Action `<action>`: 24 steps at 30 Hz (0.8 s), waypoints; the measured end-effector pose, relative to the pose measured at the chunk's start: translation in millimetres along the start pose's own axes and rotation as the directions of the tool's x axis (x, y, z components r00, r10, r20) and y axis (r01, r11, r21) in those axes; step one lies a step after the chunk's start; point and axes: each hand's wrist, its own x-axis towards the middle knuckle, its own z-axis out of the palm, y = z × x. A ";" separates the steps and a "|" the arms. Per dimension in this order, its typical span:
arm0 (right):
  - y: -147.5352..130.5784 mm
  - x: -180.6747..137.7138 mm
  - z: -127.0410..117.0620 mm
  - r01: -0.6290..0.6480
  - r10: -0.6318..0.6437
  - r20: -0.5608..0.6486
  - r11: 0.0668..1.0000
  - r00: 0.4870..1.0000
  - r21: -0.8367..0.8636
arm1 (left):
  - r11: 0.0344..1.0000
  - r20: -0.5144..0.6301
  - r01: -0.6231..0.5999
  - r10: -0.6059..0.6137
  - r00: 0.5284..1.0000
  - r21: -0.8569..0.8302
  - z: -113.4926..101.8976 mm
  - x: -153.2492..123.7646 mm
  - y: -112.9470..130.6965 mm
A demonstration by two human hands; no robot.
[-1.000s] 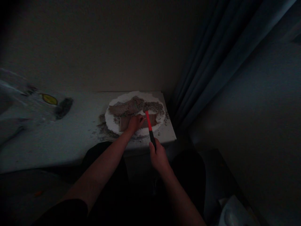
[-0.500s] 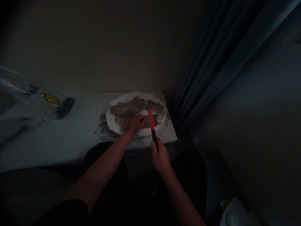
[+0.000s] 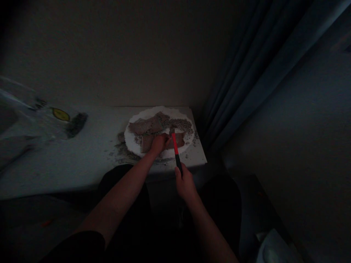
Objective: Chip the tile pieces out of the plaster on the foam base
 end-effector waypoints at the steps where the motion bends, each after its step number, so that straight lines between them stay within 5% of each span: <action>1: 0.7 -0.9 0.1 -0.008 0.008 0.009 1.000 1.000 0.004 | 1.000 0.000 0.007 -0.007 1.000 -0.011 0.2 0.1 -0.2; 13: 9.6 -2.5 2.5 -0.043 0.044 0.045 0.999 0.998 -0.021 | 0.946 -0.048 0.021 -0.039 0.998 -0.323 -3.6 0.8 -13.0; 24: 20.6 -5.0 -2.4 -0.010 0.010 -0.011 1.000 1.000 -0.017 | 0.930 0.023 0.002 0.007 1.000 -0.368 -16.0 -2.6 -17.2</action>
